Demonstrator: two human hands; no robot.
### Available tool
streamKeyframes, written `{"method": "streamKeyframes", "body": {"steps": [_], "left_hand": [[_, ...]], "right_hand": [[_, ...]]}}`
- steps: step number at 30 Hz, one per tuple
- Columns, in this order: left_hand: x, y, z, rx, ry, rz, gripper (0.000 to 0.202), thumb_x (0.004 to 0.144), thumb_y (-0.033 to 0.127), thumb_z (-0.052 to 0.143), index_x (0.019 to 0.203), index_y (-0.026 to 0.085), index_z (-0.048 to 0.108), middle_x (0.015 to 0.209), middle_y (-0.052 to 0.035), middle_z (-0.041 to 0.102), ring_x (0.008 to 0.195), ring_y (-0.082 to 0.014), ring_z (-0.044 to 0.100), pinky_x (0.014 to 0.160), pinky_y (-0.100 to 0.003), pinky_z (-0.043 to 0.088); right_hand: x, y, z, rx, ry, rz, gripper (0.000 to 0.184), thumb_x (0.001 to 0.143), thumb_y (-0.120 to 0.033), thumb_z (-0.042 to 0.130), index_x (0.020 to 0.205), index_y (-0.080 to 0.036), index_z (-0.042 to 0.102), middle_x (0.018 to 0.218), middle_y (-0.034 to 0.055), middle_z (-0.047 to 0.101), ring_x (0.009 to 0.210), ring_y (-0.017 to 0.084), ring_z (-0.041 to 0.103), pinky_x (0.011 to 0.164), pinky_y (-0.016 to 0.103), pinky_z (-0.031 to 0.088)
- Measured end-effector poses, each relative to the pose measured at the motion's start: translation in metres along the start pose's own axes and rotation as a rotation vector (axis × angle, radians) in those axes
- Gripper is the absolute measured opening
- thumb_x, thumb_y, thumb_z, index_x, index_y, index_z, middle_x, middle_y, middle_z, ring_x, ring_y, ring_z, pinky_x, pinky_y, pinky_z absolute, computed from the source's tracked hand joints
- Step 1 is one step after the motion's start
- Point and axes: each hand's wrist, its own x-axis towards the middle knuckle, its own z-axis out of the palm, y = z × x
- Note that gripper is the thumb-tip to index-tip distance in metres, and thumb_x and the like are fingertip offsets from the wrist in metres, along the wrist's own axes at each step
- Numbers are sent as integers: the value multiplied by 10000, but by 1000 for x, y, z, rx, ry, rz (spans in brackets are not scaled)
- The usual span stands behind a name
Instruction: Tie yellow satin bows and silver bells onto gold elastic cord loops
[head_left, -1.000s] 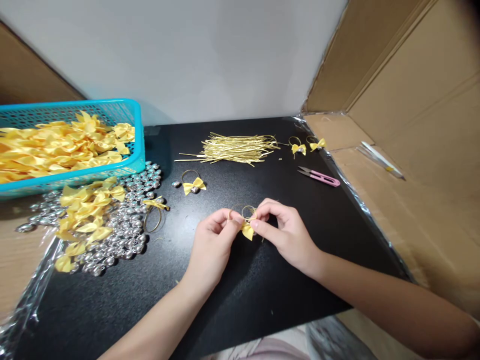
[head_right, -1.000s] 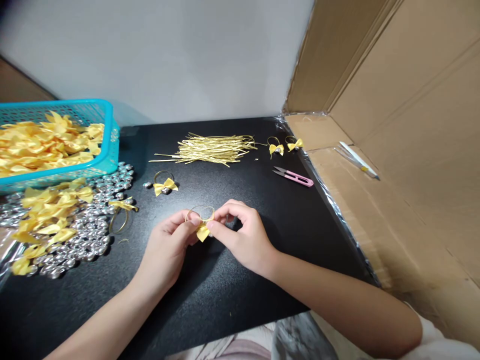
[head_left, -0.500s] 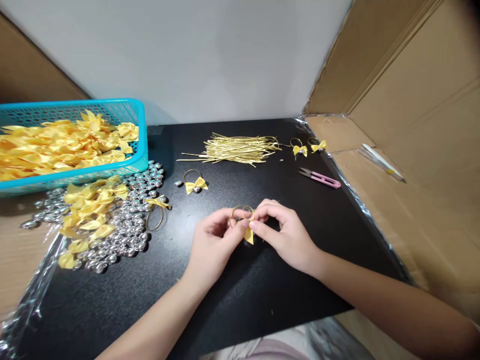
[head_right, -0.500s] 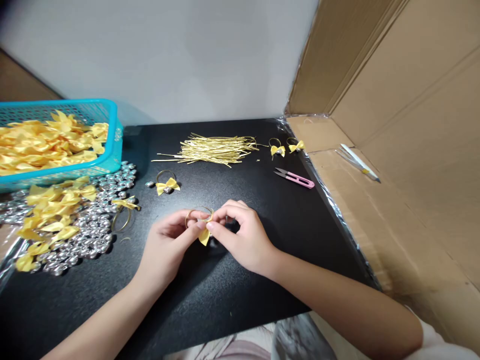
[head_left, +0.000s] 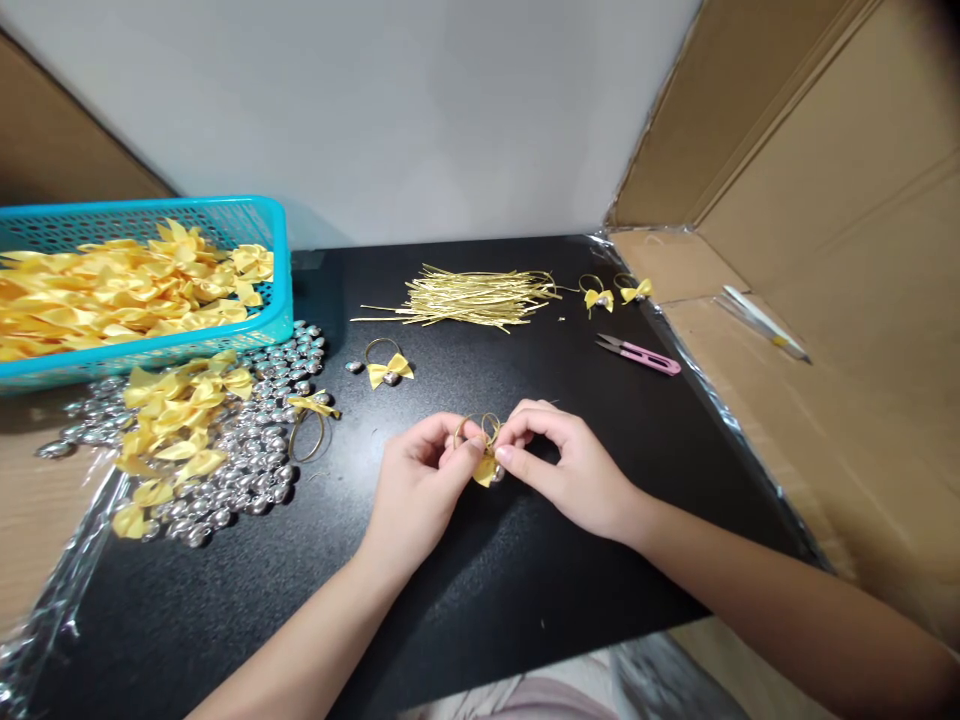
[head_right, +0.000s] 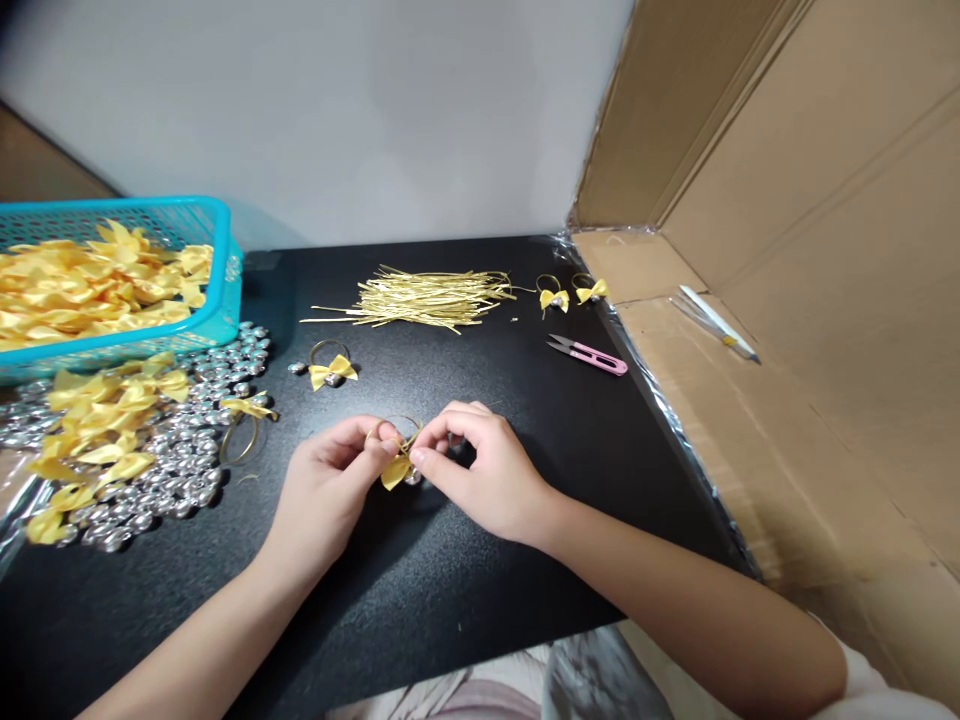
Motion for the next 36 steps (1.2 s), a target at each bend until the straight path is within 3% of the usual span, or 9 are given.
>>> {"method": "streamKeyframes", "body": {"steps": [5,14,18,24,29,36], "left_hand": [[-1,2,0,36,-8,6,176,707,296,690,603,163,639,525,34,498,505,-91,387,505,-209,318],[0,-3,1,-14,-39,-64,205,695,321,723,589,160,654,532,23,528,517,-92,400,525,-216,311],[2,-4,0,-78,-47,-100,192,671,306,733,574,163,650,519,30,537,502,-85,402,515,-210,314],[2,-4,1,-96,-8,-139,181,646,314,742,583,163,663,506,41,540,491,-76,390,505,-205,303],[2,-1,1,-65,-11,-156,195,652,313,723,558,164,638,458,62,477,469,-64,356,489,-196,273],[2,0,2,-86,-62,-153,197,657,310,713,563,158,630,477,59,488,468,-58,361,482,-194,271]], "right_hand": [[-3,-1,1,-61,167,-122,46,757,-150,676,770,-190,658,744,4,629,724,154,570,739,329,443],[-7,2,10,-352,277,-221,77,769,-162,708,743,-234,711,684,-8,690,712,166,593,749,372,376],[-5,1,8,-353,276,-234,122,785,-150,679,690,-227,691,640,-16,666,687,157,583,743,372,372],[-3,-3,1,-154,206,-157,140,780,-118,634,667,-199,630,663,-11,633,676,145,565,730,344,417],[-1,-1,-1,-88,212,-121,148,785,-100,612,673,-196,606,679,-10,618,682,144,549,713,321,431],[-2,-1,-2,-171,243,-157,108,790,-115,620,713,-190,627,712,-1,630,729,155,560,759,345,410]]}}
